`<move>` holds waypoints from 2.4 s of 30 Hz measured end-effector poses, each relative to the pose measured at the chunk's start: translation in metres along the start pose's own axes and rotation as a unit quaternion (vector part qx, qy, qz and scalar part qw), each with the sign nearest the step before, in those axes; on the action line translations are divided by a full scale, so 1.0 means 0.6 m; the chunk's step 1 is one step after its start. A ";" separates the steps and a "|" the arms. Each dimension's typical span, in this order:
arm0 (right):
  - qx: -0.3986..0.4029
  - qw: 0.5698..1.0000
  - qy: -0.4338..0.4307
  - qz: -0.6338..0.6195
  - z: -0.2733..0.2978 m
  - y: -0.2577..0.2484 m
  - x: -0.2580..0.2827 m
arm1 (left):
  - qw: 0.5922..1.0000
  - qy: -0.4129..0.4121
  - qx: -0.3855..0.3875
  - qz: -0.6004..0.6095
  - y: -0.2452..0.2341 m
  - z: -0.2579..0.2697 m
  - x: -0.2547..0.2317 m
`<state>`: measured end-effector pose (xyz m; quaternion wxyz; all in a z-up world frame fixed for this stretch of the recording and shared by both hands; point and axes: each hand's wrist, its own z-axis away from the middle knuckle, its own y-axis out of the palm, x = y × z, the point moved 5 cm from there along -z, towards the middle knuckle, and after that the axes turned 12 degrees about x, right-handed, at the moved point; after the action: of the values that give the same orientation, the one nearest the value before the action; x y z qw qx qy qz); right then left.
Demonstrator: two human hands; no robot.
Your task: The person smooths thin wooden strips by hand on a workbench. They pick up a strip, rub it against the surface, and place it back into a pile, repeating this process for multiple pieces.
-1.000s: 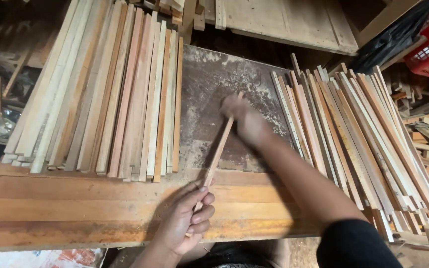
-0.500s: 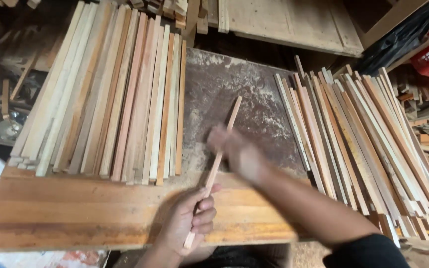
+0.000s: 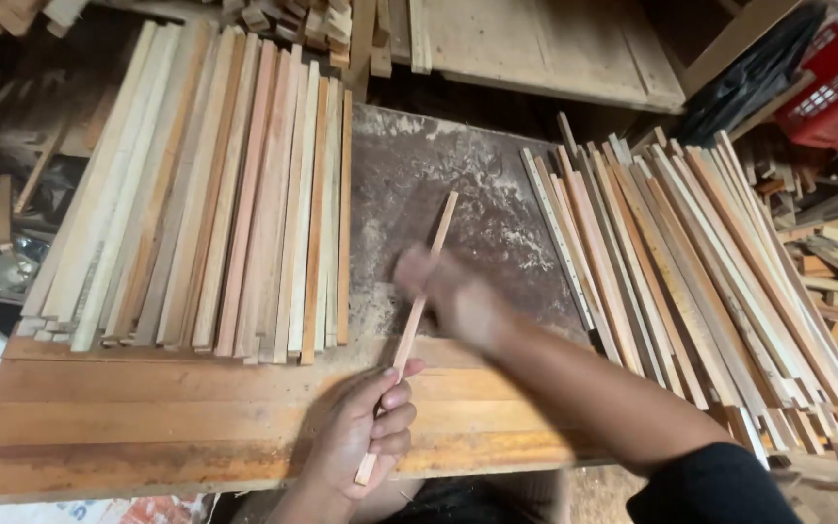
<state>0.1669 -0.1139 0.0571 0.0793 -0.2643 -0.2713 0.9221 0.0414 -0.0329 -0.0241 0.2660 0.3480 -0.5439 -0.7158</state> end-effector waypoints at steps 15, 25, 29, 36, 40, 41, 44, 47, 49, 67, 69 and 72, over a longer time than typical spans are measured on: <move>-0.033 0.346 0.052 -0.936 0.093 -0.053 -0.004 | 0.996 0.016 0.084 0.035 0.009 -0.003 -0.002; -0.398 0.725 -0.033 -0.561 0.019 0.036 -0.030 | 0.994 0.052 0.068 0.065 0.008 0.001 -0.007; -0.022 0.146 0.075 -0.986 0.135 -0.093 0.045 | 0.990 0.046 0.101 0.084 0.014 -0.004 -0.003; -0.323 0.778 0.158 -0.515 -0.003 0.075 -0.151 | 0.995 0.020 0.054 0.079 0.012 -0.009 0.001; -0.272 0.900 0.234 -0.247 0.024 0.054 -0.003 | 0.985 0.024 0.111 0.132 -0.001 0.001 0.008; -0.236 0.927 0.260 0.128 -0.004 0.087 0.066 | 0.975 0.032 0.156 0.155 0.001 0.006 0.007; -0.096 0.888 -0.024 -0.449 0.048 0.024 0.055 | 0.964 0.048 0.174 0.194 0.009 0.001 0.000; -0.429 0.799 0.045 -0.419 0.017 0.043 -0.069 | 0.968 0.037 0.135 0.206 0.004 -0.006 0.002; -0.355 0.787 0.094 -0.496 -0.020 0.093 -0.131 | 0.975 0.042 0.116 0.185 0.005 -0.006 0.002; -0.224 0.669 0.176 -0.687 -0.006 0.063 -0.129 | 0.963 0.091 0.177 0.183 0.009 -0.013 -0.004; -0.199 0.494 0.185 -0.826 0.011 0.049 -0.076 | 0.953 0.111 0.207 0.190 0.018 -0.003 -0.007; -0.321 0.684 -0.018 -0.654 0.027 -0.020 0.008 | 0.959 0.082 0.179 0.205 0.010 -0.014 -0.013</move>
<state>0.1544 -0.1098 0.0730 0.5678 -0.0118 -0.6565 0.4965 0.0529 -0.0336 -0.0178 0.3838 0.3285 -0.6993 -0.5058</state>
